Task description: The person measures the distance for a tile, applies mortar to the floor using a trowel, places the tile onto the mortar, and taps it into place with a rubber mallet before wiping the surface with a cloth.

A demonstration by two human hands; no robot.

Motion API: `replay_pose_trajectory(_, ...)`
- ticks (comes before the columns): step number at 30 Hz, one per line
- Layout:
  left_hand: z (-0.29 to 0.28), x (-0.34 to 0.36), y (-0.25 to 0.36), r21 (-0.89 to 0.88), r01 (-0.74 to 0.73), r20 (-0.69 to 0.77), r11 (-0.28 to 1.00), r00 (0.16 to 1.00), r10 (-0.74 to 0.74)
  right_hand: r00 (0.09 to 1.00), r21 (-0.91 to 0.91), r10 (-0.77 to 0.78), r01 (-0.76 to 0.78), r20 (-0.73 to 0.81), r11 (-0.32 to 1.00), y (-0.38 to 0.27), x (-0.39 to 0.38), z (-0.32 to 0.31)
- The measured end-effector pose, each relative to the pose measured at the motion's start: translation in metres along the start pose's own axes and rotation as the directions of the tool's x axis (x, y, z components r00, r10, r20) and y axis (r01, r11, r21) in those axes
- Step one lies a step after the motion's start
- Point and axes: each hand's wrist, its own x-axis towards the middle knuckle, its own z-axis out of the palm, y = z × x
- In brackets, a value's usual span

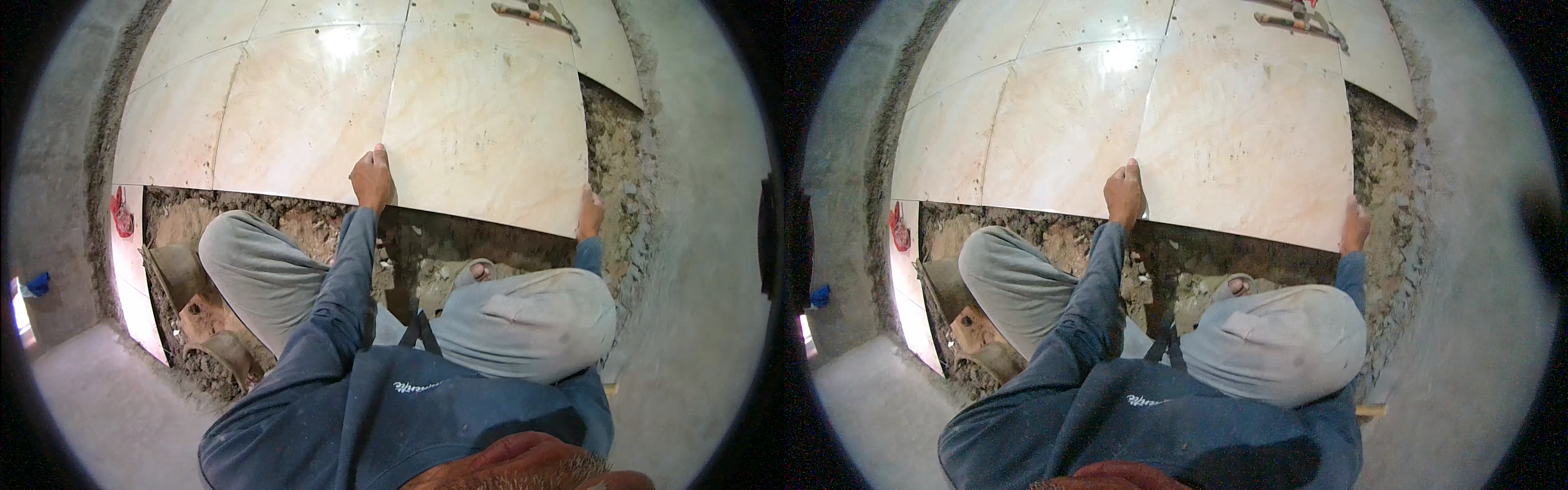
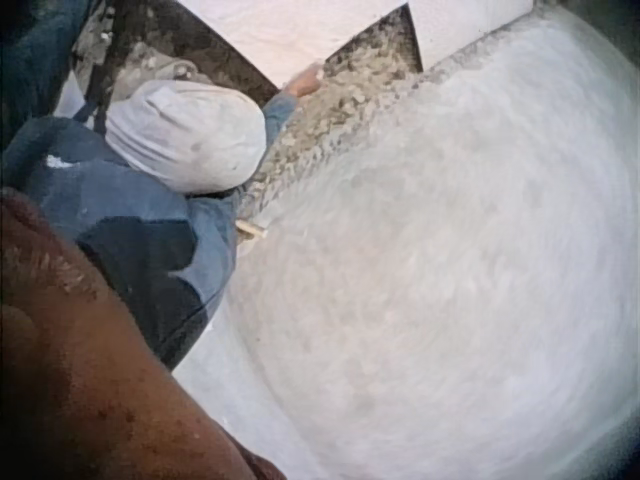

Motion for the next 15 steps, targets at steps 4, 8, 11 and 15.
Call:
replay_pose_trajectory(4, -0.012, -0.014, 0.007, 0.062, 0.019, 0.057, 0.998, 0.998, -0.023, 0.999, -0.027, 0.013, -0.012, 0.051, 1.0, -0.007, -0.016, -0.006)
replay_pose_trajectory(8, -0.009, -0.02, 0.013, 0.059, 0.057, 0.099, 0.997, 0.993, -0.062, 0.998, 0.004, -0.002, 0.002, 0.067, 1.0, 0.023, 0.003, -0.015)
replay_pose_trajectory(11, -0.011, -0.014, 0.009, 0.134, -0.005, 0.078, 0.991, 0.997, -0.005, 0.998, 0.035, -0.023, 0.022, 0.057, 0.999, 0.015, 0.004, -0.002)
replay_pose_trajectory(15, -0.02, -0.011, 0.024, 0.296, -0.088, 0.147, 0.951, 0.988, 0.045, 0.996, -0.001, -0.023, 0.024, 0.085, 1.0, 0.021, 0.025, -0.003)
